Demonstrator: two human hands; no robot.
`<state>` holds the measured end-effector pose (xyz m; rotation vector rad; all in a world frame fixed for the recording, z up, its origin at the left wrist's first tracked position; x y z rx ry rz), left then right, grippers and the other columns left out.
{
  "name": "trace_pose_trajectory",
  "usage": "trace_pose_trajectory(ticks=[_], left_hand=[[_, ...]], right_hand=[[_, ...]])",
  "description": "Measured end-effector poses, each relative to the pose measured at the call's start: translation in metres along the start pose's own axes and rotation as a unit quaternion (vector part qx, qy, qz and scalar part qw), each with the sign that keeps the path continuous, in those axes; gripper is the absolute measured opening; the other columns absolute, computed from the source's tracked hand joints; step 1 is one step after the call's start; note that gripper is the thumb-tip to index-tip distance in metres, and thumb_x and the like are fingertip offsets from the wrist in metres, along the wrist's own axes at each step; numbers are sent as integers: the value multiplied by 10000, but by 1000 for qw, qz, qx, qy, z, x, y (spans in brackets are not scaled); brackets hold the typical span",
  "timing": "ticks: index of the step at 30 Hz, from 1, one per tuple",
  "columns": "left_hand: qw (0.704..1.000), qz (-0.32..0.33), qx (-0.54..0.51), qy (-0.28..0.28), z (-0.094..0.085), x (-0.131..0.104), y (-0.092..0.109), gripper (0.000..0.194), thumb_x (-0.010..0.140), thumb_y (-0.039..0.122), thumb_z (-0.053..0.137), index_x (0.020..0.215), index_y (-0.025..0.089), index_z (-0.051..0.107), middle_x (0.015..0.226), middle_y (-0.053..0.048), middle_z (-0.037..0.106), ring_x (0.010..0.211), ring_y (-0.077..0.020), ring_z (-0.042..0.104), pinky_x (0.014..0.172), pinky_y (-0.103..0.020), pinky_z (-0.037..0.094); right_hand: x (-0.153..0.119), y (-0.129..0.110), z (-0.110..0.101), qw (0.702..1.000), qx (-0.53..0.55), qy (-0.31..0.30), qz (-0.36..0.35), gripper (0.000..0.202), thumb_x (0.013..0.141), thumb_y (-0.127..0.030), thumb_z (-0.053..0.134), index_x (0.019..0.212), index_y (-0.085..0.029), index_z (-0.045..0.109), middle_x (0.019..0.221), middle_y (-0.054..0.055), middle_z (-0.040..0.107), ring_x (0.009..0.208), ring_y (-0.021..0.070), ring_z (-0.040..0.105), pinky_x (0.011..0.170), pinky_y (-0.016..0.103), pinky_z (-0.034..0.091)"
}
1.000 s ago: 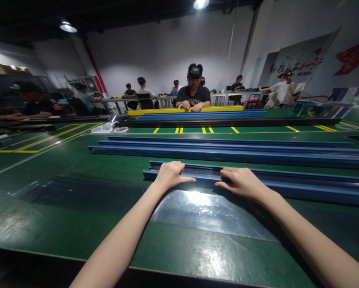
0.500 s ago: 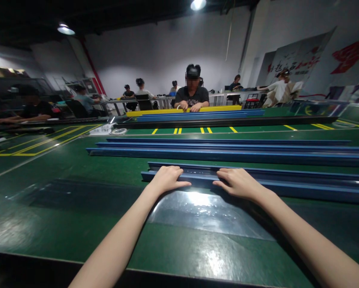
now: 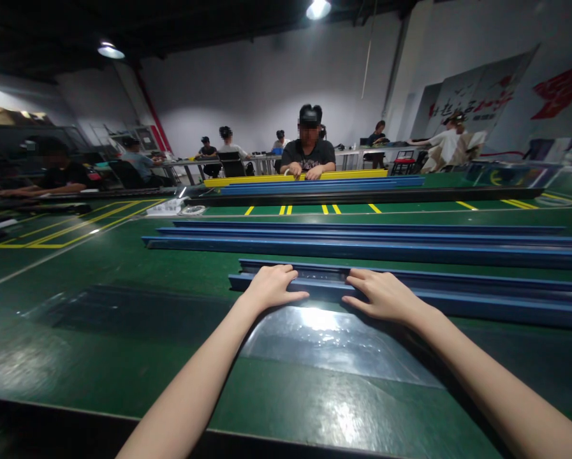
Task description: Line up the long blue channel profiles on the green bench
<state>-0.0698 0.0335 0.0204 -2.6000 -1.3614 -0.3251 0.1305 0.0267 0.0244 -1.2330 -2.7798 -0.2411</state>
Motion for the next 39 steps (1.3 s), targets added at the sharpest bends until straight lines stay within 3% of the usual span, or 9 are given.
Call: trace_pose_trajectory(ticks=[11, 20, 29, 39], left_hand=[[1000, -1, -12, -14, 1, 4, -3, 433, 737, 594, 441, 807, 186, 568, 841, -45, 605, 777, -200, 573, 624, -267, 401], [998, 38, -51, -30, -3, -1, -13, 419, 681, 586, 533, 834, 196, 544, 840, -5, 607, 801, -174, 573, 612, -229, 379], [995, -30, -88, -34, -12, -24, -51, 329, 693, 509, 571, 852, 221, 583, 879, 9, 629, 791, -151, 580, 629, -206, 375], [992, -63, -72, -85, -17, -30, -55, 327, 717, 480, 555, 936, 241, 599, 976, 0, 630, 886, -183, 576, 702, -227, 398]], right_hand=[[3, 3, -4, 997, 65, -33, 4, 352, 813, -419, 376, 960, -175, 583, 935, 85, 601, 817, 189, 572, 680, 265, 396], [9, 6, -5, 994, 88, -72, 1, 344, 797, -447, 403, 948, -194, 580, 914, 74, 616, 817, 188, 577, 663, 252, 394], [24, -5, -4, 994, 65, -89, -24, 400, 802, -478, 373, 976, -177, 572, 968, 95, 616, 831, 209, 585, 656, 276, 401], [60, -39, -17, 990, 71, -107, -64, 469, 798, -555, 319, 828, -188, 610, 818, 72, 642, 717, 187, 582, 572, 247, 348]])
Point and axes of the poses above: each hand's wrist, its own x-axis towards the middle knuckle, its own z-axis out of the palm, y = z × x, the point moved 4 cm from there along x, towards the middle knuckle
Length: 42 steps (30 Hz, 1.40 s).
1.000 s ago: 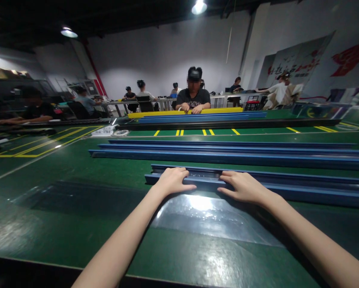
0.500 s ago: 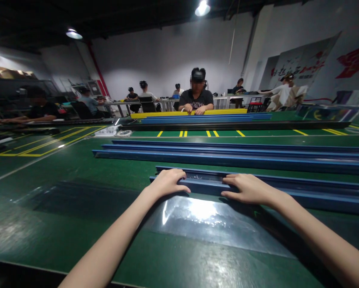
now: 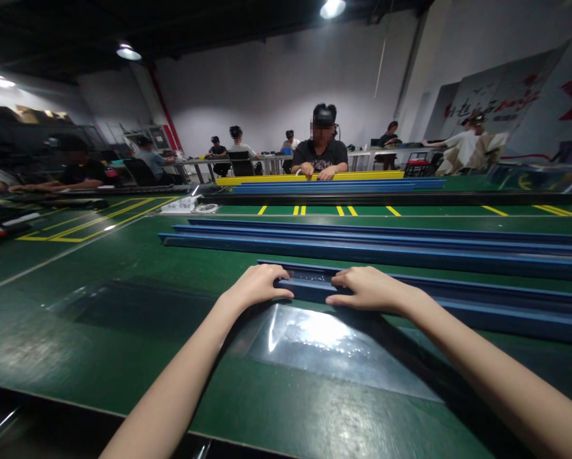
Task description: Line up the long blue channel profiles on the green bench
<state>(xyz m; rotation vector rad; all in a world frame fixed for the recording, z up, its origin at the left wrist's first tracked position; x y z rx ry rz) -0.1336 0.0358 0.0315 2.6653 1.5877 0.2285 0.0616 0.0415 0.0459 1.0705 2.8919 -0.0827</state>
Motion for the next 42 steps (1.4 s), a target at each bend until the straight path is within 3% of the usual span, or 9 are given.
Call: trace_pose_trajectory(ticks=[4, 8, 13, 24, 34, 42], left_hand=[[1000, -10, -9, -12, -2, -2, -5, 307, 719, 465, 552, 922, 242, 610, 964, 5, 633, 871, -176, 574, 697, -221, 394], [999, -20, -21, -22, -5, -4, -9, 287, 717, 448, 549, 902, 242, 625, 942, 5, 640, 841, -168, 575, 672, -210, 383], [998, -54, -16, -39, -8, -6, -12, 289, 707, 466, 542, 836, 229, 647, 847, -3, 658, 745, -162, 579, 593, -207, 357], [996, -76, 8, -55, -11, -9, -20, 316, 706, 497, 514, 759, 222, 659, 744, -16, 659, 667, -167, 573, 546, -218, 324], [995, -77, -15, -59, -9, -10, -25, 315, 705, 494, 516, 847, 239, 636, 798, -6, 650, 712, -170, 573, 567, -217, 335], [998, -67, -10, 5, -16, -10, -20, 267, 646, 445, 603, 743, 207, 530, 800, 10, 571, 722, -154, 515, 541, -212, 306]], right_hand=[[21, -11, -8, 999, 12, 36, -29, 475, 797, -564, 315, 846, -198, 614, 824, 68, 643, 732, 185, 576, 574, 243, 329], [31, -17, -1, 996, -2, 67, -64, 398, 816, -484, 341, 813, -192, 611, 825, 63, 624, 736, 173, 565, 579, 243, 321], [30, -20, 13, 995, -32, 70, -61, 295, 780, -410, 419, 846, -176, 585, 879, 67, 592, 702, 158, 559, 550, 242, 316], [28, -24, 15, 995, -54, 70, -49, 300, 784, -382, 400, 889, -152, 561, 892, 90, 599, 743, 172, 561, 587, 247, 339], [31, -13, 13, 994, 73, 66, -42, 283, 778, -396, 421, 799, -173, 595, 833, 63, 616, 737, 160, 550, 607, 230, 337], [33, -8, 15, 985, 151, 66, -43, 261, 764, -375, 444, 708, -169, 593, 736, 40, 618, 673, 139, 535, 599, 221, 338]])
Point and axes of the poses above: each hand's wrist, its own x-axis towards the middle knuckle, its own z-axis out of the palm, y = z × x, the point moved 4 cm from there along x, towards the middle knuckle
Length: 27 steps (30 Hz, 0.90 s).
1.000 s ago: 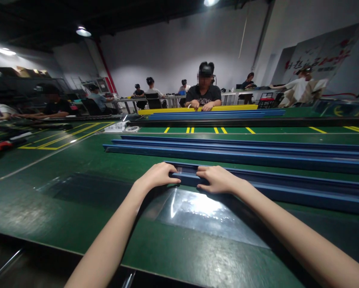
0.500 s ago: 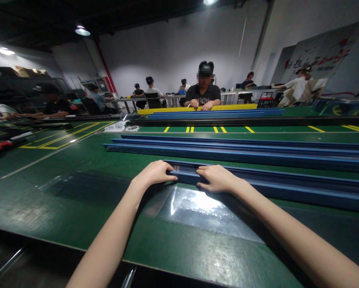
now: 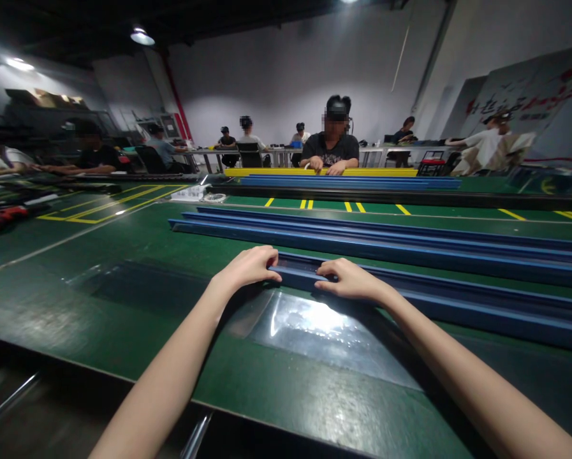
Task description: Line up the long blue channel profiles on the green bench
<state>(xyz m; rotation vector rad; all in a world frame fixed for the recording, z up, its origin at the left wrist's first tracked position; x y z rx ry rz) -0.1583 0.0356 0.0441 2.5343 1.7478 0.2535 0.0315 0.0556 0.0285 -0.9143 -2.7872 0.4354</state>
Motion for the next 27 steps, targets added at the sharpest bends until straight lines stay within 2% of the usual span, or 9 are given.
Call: trace_pose_trajectory(ticks=[7, 17, 27], left_hand=[[1000, -1, -13, 10, 1, 2, -1, 308, 612, 450, 637, 680, 194, 479, 718, 31, 519, 656, -130, 473, 513, -211, 277], [999, 2, -38, 39, 4, 6, -8, 345, 556, 484, 660, 649, 178, 530, 680, 20, 517, 633, -126, 470, 523, -216, 284], [997, -13, -64, 32, 9, 8, -14, 385, 543, 528, 651, 609, 175, 514, 603, 33, 523, 571, -113, 469, 492, -209, 265]], right_hand=[[0, -2, -1, 1000, -19, -7, 3, 273, 778, -385, 422, 707, -174, 579, 754, 41, 618, 686, 140, 537, 595, 219, 334], [-1, -1, 0, 999, -37, -2, 2, 285, 784, -397, 410, 718, -176, 578, 752, 38, 617, 674, 137, 530, 586, 220, 324], [-1, -3, -1, 999, -46, -6, 4, 289, 787, -392, 405, 730, -173, 583, 760, 45, 620, 685, 146, 536, 590, 223, 329]])
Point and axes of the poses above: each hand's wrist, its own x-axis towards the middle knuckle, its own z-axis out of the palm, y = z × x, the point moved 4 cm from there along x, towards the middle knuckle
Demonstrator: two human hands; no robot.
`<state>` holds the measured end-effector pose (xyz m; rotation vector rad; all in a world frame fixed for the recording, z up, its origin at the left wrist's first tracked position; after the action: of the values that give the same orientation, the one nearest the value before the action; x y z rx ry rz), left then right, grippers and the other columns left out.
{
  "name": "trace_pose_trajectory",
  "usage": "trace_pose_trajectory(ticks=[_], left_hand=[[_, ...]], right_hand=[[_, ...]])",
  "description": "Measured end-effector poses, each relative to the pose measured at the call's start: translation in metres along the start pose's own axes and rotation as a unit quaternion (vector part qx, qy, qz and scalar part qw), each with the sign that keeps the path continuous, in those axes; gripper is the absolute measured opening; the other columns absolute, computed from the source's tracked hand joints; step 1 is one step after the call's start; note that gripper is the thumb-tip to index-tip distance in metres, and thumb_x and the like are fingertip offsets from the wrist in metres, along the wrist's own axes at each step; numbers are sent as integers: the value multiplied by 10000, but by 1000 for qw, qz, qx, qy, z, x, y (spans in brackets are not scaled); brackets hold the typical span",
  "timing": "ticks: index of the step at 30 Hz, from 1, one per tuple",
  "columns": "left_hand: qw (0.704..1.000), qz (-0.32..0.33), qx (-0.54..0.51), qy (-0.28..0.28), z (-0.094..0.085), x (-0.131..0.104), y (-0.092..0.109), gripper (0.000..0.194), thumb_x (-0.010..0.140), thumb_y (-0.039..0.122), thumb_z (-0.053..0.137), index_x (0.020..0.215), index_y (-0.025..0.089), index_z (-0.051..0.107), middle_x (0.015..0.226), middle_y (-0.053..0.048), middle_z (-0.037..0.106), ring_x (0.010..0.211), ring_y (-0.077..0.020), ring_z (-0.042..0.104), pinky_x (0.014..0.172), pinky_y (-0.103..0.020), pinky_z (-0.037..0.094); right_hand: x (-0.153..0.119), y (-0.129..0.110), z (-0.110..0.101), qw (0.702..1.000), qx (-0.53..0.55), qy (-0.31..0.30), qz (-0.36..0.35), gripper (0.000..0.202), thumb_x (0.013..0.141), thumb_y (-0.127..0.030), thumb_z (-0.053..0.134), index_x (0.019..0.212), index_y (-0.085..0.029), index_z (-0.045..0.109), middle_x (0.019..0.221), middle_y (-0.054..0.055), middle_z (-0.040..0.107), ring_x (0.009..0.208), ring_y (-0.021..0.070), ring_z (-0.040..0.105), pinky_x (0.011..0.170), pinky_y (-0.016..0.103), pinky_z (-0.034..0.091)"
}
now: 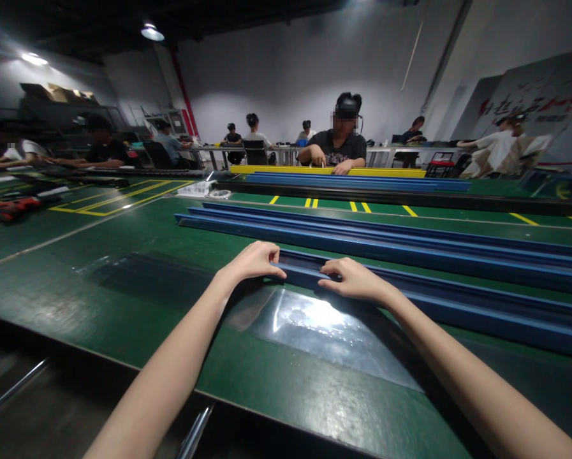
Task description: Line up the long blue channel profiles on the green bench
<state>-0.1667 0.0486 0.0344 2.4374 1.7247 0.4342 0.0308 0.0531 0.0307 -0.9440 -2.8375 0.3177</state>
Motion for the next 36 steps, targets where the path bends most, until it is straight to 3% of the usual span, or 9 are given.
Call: trace_pose_trajectory(ticks=[9, 20, 36], left_hand=[[994, -61, 2, -87, 7, -4, -12, 523, 580, 684, 507, 715, 189, 607, 717, -19, 615, 655, -164, 541, 549, -218, 340], [993, -76, -2, -93, 7, -4, -14, 565, 565, 699, 505, 800, 202, 637, 792, -37, 647, 714, -189, 573, 603, -225, 380], [992, -83, 3, -93, 5, -5, -12, 585, 558, 704, 505, 818, 195, 627, 801, -40, 643, 710, -186, 570, 568, -217, 365]], right_hand=[[-1, -2, -1, 1000, 15, -17, -21, 294, 794, -377, 412, 843, -161, 605, 918, 72, 603, 801, 164, 548, 689, 235, 372], [0, 0, 3, 999, 7, -11, -32, 305, 795, -352, 417, 929, -164, 615, 1064, 77, 574, 917, 184, 542, 768, 252, 377], [-2, -1, 0, 1000, -20, -7, -2, 283, 790, -378, 415, 837, -171, 602, 921, 69, 601, 810, 169, 551, 672, 231, 355]])
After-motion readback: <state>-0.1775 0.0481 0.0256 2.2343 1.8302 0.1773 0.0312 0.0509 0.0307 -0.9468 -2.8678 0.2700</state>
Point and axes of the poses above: each hand's wrist, its own x-axis towards the middle knuckle, its own z-axis out of the palm, y = z × x, the point moved 4 cm from there along x, towards the middle knuckle
